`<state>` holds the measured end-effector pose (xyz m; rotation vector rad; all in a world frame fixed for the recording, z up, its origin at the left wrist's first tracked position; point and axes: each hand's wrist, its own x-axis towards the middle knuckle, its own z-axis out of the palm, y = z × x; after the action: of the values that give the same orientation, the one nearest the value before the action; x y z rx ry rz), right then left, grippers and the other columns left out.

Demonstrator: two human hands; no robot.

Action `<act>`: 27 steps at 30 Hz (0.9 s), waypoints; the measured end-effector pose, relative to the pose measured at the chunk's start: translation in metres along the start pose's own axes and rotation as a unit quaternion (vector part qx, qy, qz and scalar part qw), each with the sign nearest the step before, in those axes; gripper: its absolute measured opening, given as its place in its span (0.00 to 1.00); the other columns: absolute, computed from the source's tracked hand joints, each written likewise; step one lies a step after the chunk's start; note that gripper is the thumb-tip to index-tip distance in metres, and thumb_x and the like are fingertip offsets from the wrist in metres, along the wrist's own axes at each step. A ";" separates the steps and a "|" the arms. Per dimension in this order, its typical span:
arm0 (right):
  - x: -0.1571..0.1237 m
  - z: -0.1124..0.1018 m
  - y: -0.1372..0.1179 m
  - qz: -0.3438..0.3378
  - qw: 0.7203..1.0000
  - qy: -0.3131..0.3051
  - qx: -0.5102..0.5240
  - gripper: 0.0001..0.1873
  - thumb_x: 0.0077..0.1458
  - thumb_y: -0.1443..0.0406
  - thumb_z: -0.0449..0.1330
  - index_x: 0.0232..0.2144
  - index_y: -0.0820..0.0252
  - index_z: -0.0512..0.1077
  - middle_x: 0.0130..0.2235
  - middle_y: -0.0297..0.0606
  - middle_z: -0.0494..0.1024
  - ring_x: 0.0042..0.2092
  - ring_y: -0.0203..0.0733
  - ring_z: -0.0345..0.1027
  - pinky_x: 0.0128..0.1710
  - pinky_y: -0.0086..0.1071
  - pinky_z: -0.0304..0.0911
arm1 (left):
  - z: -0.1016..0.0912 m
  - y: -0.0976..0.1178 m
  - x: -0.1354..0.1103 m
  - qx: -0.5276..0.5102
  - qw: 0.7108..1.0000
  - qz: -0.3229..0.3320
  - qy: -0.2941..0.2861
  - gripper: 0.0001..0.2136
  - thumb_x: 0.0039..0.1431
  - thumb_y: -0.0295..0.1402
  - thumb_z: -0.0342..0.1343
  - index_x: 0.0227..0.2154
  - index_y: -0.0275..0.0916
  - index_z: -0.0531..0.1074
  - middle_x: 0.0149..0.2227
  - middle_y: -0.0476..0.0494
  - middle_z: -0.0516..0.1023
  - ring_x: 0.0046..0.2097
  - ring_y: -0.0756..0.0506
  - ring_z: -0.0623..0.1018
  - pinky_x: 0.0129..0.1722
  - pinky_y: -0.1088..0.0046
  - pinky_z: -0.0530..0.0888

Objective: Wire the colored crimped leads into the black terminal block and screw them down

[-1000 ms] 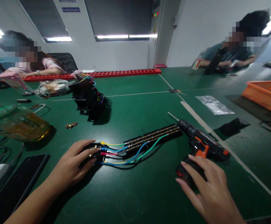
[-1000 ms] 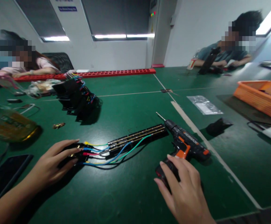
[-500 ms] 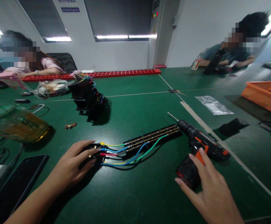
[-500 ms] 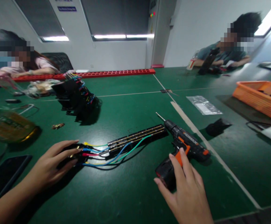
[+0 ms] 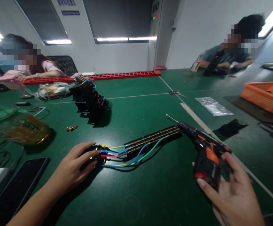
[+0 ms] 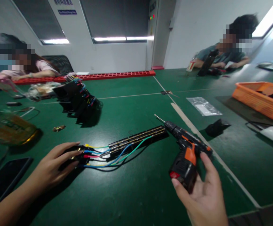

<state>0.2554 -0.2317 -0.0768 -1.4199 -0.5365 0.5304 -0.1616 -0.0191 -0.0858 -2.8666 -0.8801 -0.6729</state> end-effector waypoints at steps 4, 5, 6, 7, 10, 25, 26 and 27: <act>0.013 -0.005 -0.026 0.113 0.983 0.072 0.127 0.52 0.29 0.61 0.78 0.61 0.45 0.70 0.63 0.43 0.74 0.60 0.52 0.75 0.45 0.29 0.79 | 0.000 0.001 0.000 -0.004 1.000 0.000 0.003 0.14 0.70 0.34 0.56 0.55 0.43 0.73 0.60 0.35 0.72 0.58 0.35 0.76 0.54 0.51 0.78; 0.018 -0.006 -0.032 0.143 0.976 0.073 0.144 0.45 0.32 0.60 0.76 0.57 0.49 0.74 0.61 0.44 0.76 0.59 0.53 0.76 0.45 0.30 0.80 | 0.000 0.002 0.001 -0.005 1.000 -0.001 0.004 0.14 0.70 0.34 0.55 0.55 0.43 0.73 0.60 0.36 0.72 0.58 0.35 0.76 0.54 0.51 0.78; 0.023 -0.006 -0.039 0.167 0.971 0.075 0.156 0.38 0.38 0.58 0.73 0.55 0.52 0.76 0.61 0.45 0.76 0.59 0.53 0.76 0.45 0.31 0.80 | -0.001 0.002 0.001 -0.006 1.000 -0.002 0.004 0.14 0.70 0.34 0.55 0.55 0.43 0.73 0.60 0.36 0.72 0.58 0.35 0.76 0.55 0.51 0.78; 0.029 -0.005 -0.045 0.198 0.963 0.081 0.164 0.31 0.44 0.59 0.69 0.54 0.53 0.77 0.60 0.46 0.77 0.58 0.52 0.76 0.45 0.31 0.80 | -0.001 0.003 0.002 -0.007 1.000 -0.003 0.004 0.14 0.69 0.34 0.55 0.56 0.44 0.73 0.60 0.36 0.72 0.58 0.35 0.76 0.55 0.51 0.77; 0.042 0.005 -0.059 0.283 0.935 0.108 0.187 0.26 0.55 0.65 0.57 0.56 0.57 0.75 0.56 0.51 0.79 0.49 0.49 0.81 0.39 0.33 0.81 | -0.002 0.004 0.003 -0.010 1.000 -0.002 0.001 0.14 0.69 0.33 0.55 0.56 0.44 0.73 0.60 0.36 0.72 0.58 0.35 0.76 0.55 0.52 0.77; 0.052 0.042 -0.043 0.350 0.906 0.089 0.219 0.12 0.64 0.68 0.53 0.41 0.62 0.76 0.33 0.37 0.79 0.28 0.35 0.75 0.26 0.27 0.76 | -0.011 0.009 0.007 -0.035 0.999 -0.005 -0.004 0.12 0.72 0.33 0.53 0.54 0.42 0.74 0.56 0.36 0.74 0.55 0.38 0.76 0.53 0.56 0.78; 0.052 0.042 -0.041 0.351 0.907 0.085 0.215 0.11 0.63 0.68 0.53 0.41 0.62 0.76 0.33 0.37 0.79 0.28 0.35 0.75 0.26 0.27 0.76 | -0.011 0.009 0.007 -0.039 0.999 -0.007 -0.006 0.12 0.72 0.33 0.53 0.54 0.42 0.74 0.55 0.36 0.74 0.55 0.38 0.76 0.53 0.56 0.78; 0.051 0.043 -0.041 0.351 0.909 0.080 0.212 0.11 0.63 0.67 0.54 0.41 0.62 0.76 0.33 0.37 0.79 0.29 0.35 0.75 0.27 0.27 0.76 | -0.012 0.009 0.007 -0.042 0.999 -0.010 -0.005 0.12 0.72 0.33 0.53 0.53 0.42 0.75 0.55 0.36 0.74 0.55 0.38 0.76 0.53 0.56 0.78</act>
<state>0.2686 -0.1691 -0.0315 -1.1880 0.2467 1.0227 -0.1564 -0.0254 -0.0718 -2.9404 -0.9037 -0.7140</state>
